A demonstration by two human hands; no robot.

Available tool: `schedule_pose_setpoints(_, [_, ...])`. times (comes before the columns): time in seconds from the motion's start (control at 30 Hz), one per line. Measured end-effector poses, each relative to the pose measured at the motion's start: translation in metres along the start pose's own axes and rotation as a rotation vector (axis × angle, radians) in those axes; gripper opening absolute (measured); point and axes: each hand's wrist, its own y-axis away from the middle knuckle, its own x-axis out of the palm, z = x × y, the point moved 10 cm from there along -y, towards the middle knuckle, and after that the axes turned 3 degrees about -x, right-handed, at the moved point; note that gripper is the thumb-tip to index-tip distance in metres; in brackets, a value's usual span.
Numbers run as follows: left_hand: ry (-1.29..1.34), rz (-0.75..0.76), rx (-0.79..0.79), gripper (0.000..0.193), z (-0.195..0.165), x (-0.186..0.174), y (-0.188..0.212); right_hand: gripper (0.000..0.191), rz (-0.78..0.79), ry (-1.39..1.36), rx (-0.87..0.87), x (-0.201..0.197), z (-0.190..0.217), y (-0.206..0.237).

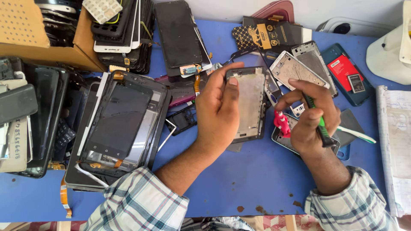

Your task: The person holds a disassembled phone mid-frame in one hand and uses a green-handled screwdriver to pry and scrape along the edge of the phone housing, working around its perimeter. The workbench is covered with other disassembled phones, frames, and repair tools.

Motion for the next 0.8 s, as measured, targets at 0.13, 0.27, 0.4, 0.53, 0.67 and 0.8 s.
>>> schedule_pose_setpoints(0.13, [0.226,0.103,-0.025,0.023,0.011,0.011,0.008,0.056,-0.023,0.003,-0.024,-0.002,0.001,0.008])
schedule_pose_setpoints(0.27, [0.346,0.164,-0.022,0.021,0.016,0.022,0.012,0.024,-0.024,0.026,-0.017,0.002,-0.004,0.009])
schedule_pose_setpoints(0.4, [0.306,0.180,-0.081,0.022,0.023,0.021,0.020,0.013,-0.014,0.043,-0.001,0.005,0.001,0.010])
schedule_pose_setpoints(0.53, [0.329,0.194,-0.098,0.021,0.021,0.020,0.023,0.015,-0.016,-0.068,0.029,0.008,0.002,0.007])
schedule_pose_setpoints(0.67, [0.275,0.209,-0.084,0.020,0.014,0.021,0.025,0.018,-0.027,-0.072,0.049,0.006,0.000,0.008])
schedule_pose_setpoints(0.8, [0.206,0.203,-0.067,0.020,0.010,0.018,0.028,0.012,-0.019,0.110,0.067,0.006,-0.004,0.015])
